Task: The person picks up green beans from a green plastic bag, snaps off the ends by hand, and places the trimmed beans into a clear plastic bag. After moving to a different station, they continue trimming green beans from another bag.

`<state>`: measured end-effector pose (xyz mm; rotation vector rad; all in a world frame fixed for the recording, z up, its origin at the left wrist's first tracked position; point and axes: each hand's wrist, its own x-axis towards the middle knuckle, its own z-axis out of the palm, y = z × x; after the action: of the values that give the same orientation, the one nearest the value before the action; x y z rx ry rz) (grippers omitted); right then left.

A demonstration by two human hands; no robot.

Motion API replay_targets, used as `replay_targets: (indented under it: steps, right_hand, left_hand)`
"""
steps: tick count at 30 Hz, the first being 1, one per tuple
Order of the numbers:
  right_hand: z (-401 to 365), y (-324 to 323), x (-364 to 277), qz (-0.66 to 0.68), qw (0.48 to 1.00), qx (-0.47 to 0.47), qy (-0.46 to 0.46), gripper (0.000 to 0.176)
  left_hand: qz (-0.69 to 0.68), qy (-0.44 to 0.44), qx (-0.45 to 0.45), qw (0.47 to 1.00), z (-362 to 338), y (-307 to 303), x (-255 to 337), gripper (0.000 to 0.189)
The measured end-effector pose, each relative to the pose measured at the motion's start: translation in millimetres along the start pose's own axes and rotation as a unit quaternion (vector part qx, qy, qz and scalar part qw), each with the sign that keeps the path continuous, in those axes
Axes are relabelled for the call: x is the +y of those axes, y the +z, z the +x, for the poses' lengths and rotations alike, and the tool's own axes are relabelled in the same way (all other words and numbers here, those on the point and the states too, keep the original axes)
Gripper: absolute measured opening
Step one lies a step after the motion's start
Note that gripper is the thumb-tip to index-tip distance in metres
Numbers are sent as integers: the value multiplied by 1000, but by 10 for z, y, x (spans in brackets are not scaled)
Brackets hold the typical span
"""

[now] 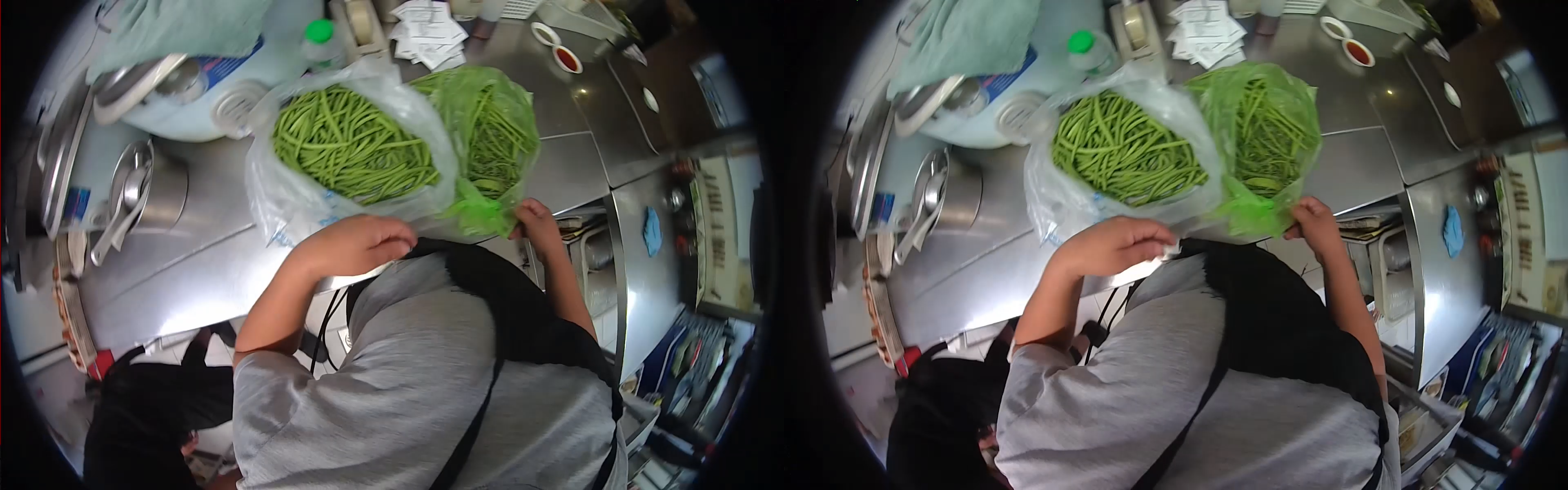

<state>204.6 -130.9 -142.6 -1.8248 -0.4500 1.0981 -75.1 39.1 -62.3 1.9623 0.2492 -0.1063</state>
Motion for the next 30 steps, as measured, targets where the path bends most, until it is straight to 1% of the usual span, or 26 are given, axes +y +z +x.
replay_targets:
  steps: [2,5,8,9,12,13,15,16,18,19,21,23,26,29,30]
  right_hand:
    - [-32,16,-32,36,999,-9,-23,9]
    - [-46,19,-146,117,990,-19,-78,8]
    - [-225,121,-697,232,953,-19,-192,8]
    - [-258,73,-790,222,948,-55,-222,7]
    - [-430,37,-913,174,949,-81,-250,6]
    - [-469,19,-839,138,959,-98,-226,6]
    - [-552,-57,-579,61,974,-134,-171,7]
    - [-607,-90,-497,-16,974,-173,-143,8]
    - [-678,-160,-381,-174,949,-251,-80,10]
    - [-648,-196,-361,-208,949,-219,-91,12]
    - [-553,-255,-365,-273,943,-153,-113,14]
    - [-392,-207,-546,-249,957,25,-147,17]
    - [-18,-109,-562,-288,922,140,-219,21]
    - [-10,107,-560,-449,849,206,-187,25]
    - [56,88,-488,-429,864,202,-170,25]
  left_hand:
    - [-14,52,83,995,320,4,102,21]
    - [-34,115,118,986,826,32,272,21]
    - [166,184,154,957,1183,40,281,23]
    - [170,158,129,964,1261,29,253,26]
    - [277,98,124,948,1234,-40,169,27]
    - [296,28,66,953,1170,-100,220,28]
    - [318,44,73,944,1026,-108,1,25]
    - [327,50,78,940,964,-99,-63,24]
    - [353,52,73,931,864,-63,-90,18]
    - [366,52,71,926,843,-48,-92,15]
    - [379,75,101,917,873,2,-137,9]
    - [381,99,118,912,924,37,-102,6]
    - [362,134,115,915,981,93,39,4]
    - [350,163,105,916,959,157,125,6]
    - [343,159,92,921,927,169,150,7]
